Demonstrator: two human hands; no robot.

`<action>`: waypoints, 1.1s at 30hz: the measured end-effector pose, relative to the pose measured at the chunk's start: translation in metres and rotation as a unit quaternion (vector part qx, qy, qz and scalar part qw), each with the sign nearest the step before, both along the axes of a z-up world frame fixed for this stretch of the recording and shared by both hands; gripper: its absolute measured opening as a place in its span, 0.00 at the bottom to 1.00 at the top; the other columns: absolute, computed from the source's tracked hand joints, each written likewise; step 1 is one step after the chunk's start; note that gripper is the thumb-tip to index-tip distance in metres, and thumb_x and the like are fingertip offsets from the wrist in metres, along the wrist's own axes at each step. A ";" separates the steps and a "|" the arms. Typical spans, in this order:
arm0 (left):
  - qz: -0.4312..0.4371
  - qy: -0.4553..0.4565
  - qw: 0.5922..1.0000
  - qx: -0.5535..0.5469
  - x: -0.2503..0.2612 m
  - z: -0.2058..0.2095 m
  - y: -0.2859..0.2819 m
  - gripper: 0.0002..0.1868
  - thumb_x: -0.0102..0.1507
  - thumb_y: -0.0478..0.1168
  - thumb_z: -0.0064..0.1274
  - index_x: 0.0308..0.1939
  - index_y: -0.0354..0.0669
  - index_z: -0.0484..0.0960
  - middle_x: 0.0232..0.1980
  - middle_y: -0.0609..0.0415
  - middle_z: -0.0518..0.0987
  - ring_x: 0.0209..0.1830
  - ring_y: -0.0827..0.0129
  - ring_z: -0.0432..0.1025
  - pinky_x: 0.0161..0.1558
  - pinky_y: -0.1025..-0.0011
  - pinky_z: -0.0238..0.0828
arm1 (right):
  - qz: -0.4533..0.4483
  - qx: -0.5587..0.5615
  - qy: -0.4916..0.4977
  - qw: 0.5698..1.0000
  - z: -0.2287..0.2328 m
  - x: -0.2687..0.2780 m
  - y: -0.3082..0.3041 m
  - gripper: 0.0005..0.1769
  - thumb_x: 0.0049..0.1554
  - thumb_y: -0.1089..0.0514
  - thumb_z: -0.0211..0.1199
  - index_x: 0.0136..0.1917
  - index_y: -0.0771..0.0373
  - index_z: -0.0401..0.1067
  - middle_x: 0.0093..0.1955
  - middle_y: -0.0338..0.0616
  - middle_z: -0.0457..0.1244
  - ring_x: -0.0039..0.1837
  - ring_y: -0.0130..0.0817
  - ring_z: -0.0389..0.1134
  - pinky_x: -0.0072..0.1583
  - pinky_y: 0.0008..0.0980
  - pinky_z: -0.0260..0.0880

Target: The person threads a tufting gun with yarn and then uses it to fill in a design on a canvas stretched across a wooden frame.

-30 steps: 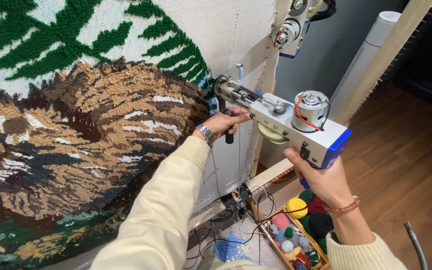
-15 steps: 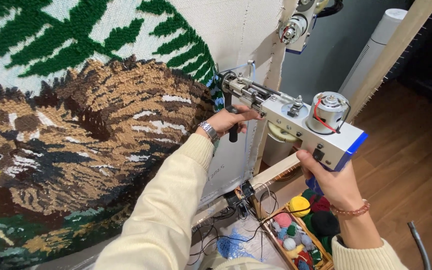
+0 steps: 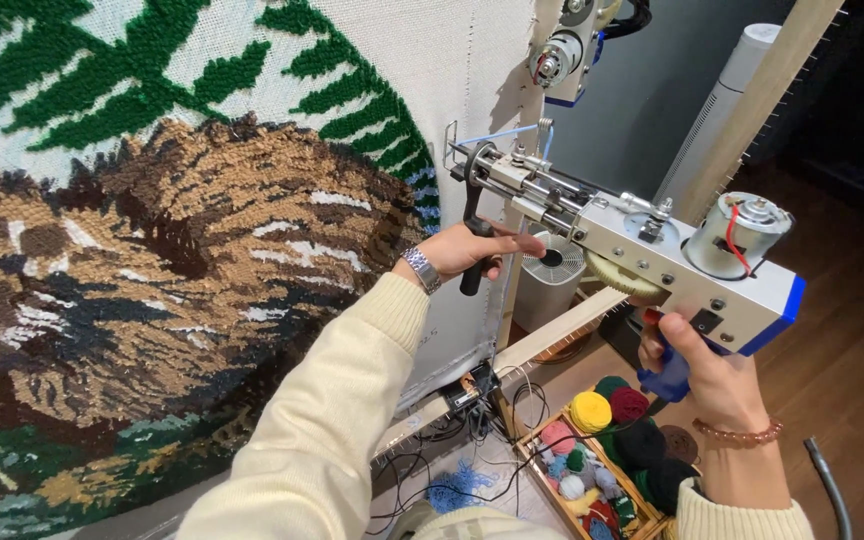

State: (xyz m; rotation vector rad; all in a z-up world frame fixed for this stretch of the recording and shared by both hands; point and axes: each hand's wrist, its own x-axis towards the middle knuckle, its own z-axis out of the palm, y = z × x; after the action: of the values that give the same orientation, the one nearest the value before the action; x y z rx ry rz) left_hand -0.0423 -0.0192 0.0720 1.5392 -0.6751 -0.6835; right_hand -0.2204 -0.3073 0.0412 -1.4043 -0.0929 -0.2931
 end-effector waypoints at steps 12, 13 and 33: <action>0.479 -0.330 0.812 0.049 -0.019 -0.003 0.040 0.25 0.58 0.58 0.65 0.48 0.43 0.88 0.38 0.56 0.88 0.31 0.78 0.79 0.35 0.80 0.83 | -0.016 0.096 0.018 0.995 -0.023 -0.010 -0.009 0.17 0.58 0.47 0.68 0.55 0.52 0.65 0.43 0.36 0.57 0.40 0.31 0.60 0.40 0.33 0.63; 0.514 -0.370 0.774 0.013 -0.014 -0.007 0.042 0.19 0.60 0.50 0.65 0.47 0.41 0.87 0.37 0.54 0.87 0.33 0.75 0.80 0.38 0.76 0.84 | -0.019 0.108 0.024 0.994 -0.024 -0.012 -0.008 0.19 0.58 0.46 0.69 0.55 0.51 0.64 0.42 0.35 0.56 0.40 0.30 0.60 0.40 0.32 0.63; 0.566 -0.451 0.683 -0.100 -0.010 -0.030 0.039 0.02 0.67 0.36 0.53 0.39 0.43 0.79 0.35 0.57 0.79 0.31 0.71 0.74 0.36 0.72 0.78 | -0.010 0.124 0.026 0.992 -0.040 -0.018 -0.011 0.22 0.57 0.50 0.68 0.59 0.55 0.63 0.44 0.39 0.58 0.40 0.33 0.60 0.37 0.32 0.61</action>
State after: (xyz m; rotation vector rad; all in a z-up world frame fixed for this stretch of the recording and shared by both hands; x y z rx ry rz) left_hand -0.0525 0.0198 0.0416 1.6636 -0.3100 1.1396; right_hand -0.2386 -0.3186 0.0011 -1.1655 0.0008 -0.2760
